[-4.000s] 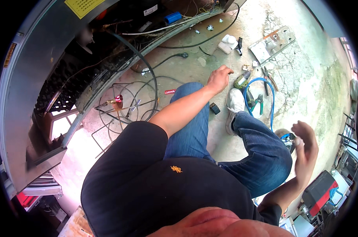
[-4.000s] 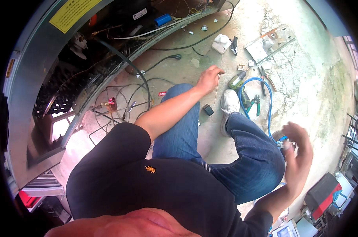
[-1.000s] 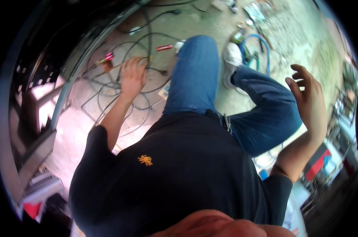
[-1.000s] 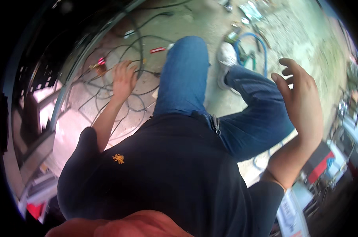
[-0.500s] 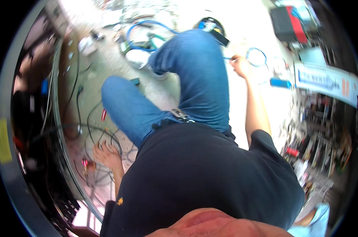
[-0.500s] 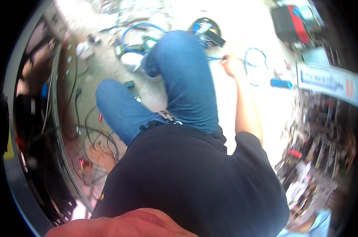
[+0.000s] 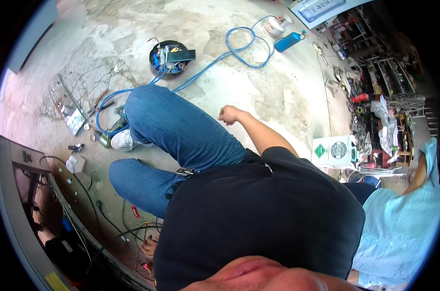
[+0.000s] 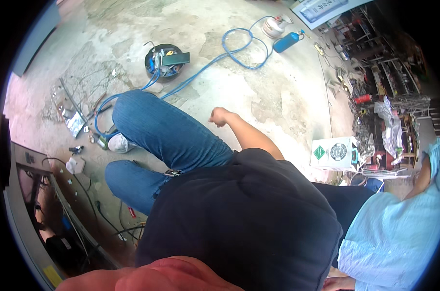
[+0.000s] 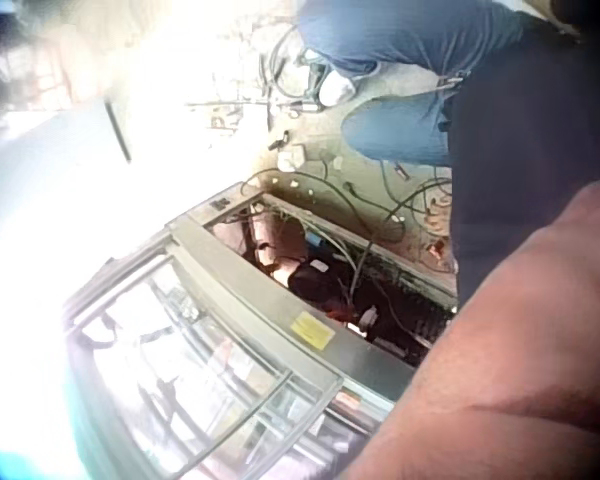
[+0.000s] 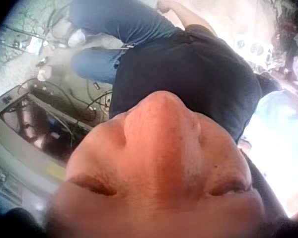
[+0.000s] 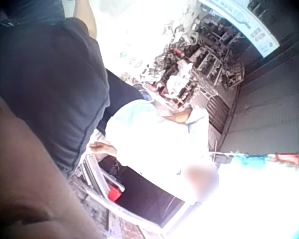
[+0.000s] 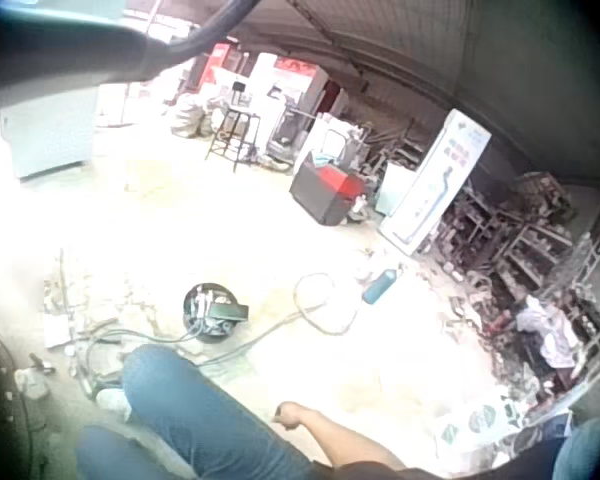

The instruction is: The person brazes copper pipes on the back of a refrigerator unit using a blowtorch. They then step back and stand up from their position on the floor.

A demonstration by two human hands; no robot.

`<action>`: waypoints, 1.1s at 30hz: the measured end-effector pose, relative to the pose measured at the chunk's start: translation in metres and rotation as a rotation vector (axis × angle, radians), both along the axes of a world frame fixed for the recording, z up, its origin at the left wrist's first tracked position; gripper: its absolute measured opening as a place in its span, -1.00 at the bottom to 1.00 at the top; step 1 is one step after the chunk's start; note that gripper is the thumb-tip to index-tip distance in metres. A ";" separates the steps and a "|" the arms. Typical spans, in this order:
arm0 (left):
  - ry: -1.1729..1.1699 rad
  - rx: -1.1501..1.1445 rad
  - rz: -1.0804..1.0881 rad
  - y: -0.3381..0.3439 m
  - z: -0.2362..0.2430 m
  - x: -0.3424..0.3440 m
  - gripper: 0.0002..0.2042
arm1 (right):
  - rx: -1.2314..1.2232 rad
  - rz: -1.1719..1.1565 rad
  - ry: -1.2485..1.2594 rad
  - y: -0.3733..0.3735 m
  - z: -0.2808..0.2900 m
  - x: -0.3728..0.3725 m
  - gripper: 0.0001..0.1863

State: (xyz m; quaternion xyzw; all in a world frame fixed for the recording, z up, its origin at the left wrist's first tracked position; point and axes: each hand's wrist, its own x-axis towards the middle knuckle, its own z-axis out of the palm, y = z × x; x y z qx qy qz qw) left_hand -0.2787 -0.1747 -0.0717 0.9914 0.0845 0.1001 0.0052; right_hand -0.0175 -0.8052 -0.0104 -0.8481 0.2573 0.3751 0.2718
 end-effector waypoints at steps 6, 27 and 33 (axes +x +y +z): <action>-0.095 -0.050 -0.184 0.003 -0.015 0.002 -0.73 | -0.100 0.139 -0.473 0.010 0.072 0.084 -0.67; 0.182 -0.049 0.522 -0.036 0.049 0.011 -0.74 | 0.567 1.961 -0.212 0.482 0.155 0.204 -0.61; 0.235 0.001 0.514 -0.033 0.046 0.015 -0.74 | 0.517 2.241 -0.117 0.561 0.089 0.225 -0.61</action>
